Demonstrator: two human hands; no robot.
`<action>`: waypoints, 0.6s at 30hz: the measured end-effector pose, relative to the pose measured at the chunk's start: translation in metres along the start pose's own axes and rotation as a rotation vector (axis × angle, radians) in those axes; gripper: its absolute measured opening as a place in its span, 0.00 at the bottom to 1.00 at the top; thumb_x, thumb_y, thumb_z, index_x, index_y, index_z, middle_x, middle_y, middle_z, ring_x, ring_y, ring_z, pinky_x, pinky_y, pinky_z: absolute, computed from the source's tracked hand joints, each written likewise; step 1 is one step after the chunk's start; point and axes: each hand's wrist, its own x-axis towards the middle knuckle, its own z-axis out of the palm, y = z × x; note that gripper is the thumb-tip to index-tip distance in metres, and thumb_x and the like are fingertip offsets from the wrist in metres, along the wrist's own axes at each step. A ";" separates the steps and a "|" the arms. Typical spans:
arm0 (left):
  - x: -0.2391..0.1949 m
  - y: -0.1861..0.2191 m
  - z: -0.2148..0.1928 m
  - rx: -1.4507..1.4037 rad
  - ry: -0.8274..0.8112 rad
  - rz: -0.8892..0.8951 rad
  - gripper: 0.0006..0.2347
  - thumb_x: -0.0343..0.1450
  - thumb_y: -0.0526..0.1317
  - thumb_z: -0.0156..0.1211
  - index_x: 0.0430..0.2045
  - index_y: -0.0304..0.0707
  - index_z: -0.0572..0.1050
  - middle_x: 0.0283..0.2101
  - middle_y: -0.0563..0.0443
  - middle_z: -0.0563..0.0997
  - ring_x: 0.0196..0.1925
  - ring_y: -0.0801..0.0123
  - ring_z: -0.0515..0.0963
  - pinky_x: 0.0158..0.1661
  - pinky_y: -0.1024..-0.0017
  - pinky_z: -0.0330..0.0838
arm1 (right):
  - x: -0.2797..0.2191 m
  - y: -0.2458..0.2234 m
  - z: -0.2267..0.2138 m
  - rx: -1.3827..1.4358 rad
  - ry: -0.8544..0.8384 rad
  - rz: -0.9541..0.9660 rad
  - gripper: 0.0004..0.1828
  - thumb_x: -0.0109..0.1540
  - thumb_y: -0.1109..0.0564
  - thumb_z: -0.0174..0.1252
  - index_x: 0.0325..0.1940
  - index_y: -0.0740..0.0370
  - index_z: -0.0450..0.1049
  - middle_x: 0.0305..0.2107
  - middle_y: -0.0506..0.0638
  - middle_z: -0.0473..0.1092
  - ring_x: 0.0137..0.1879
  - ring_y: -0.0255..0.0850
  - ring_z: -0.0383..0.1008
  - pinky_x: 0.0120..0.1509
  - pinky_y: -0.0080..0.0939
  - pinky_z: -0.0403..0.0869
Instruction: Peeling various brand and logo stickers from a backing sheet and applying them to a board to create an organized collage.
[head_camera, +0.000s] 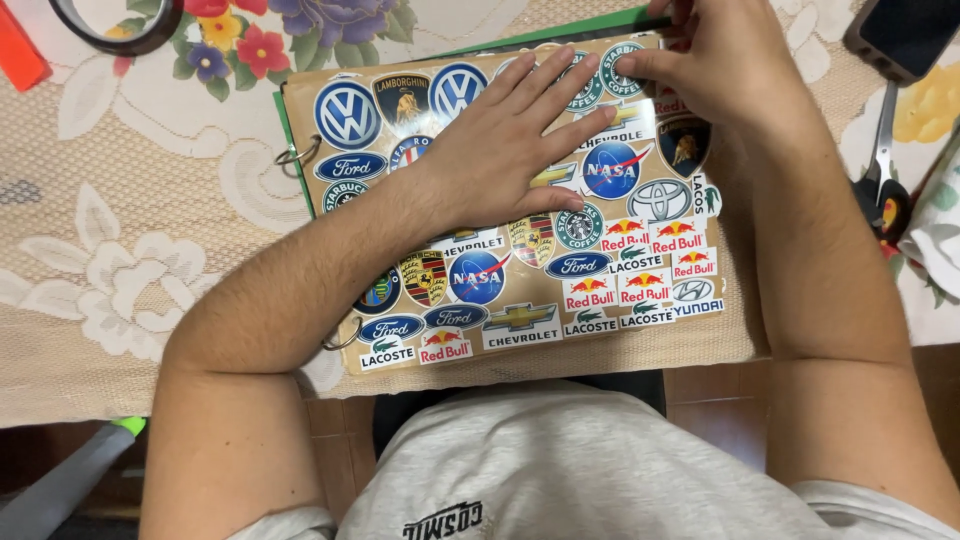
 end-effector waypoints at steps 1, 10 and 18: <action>0.000 0.000 -0.002 -0.004 -0.019 -0.008 0.36 0.75 0.68 0.39 0.73 0.45 0.53 0.74 0.32 0.45 0.76 0.42 0.42 0.72 0.46 0.36 | 0.001 0.011 -0.003 0.009 0.046 0.064 0.19 0.63 0.56 0.76 0.48 0.61 0.71 0.42 0.50 0.72 0.45 0.39 0.72 0.45 0.42 0.70; -0.006 -0.004 -0.013 -0.206 0.110 -0.020 0.36 0.77 0.65 0.34 0.72 0.35 0.48 0.77 0.39 0.47 0.80 0.48 0.48 0.75 0.49 0.44 | -0.047 0.046 -0.035 0.144 0.249 -0.021 0.14 0.77 0.69 0.67 0.47 0.59 0.68 0.39 0.45 0.64 0.43 0.32 0.58 0.47 0.36 0.60; -0.004 -0.005 -0.025 -0.192 0.290 0.012 0.17 0.80 0.43 0.55 0.56 0.27 0.66 0.67 0.30 0.64 0.71 0.41 0.62 0.67 0.44 0.57 | -0.042 0.025 -0.024 -0.015 0.151 -0.280 0.09 0.71 0.68 0.71 0.56 0.72 0.81 0.46 0.59 0.78 0.50 0.45 0.76 0.54 0.42 0.72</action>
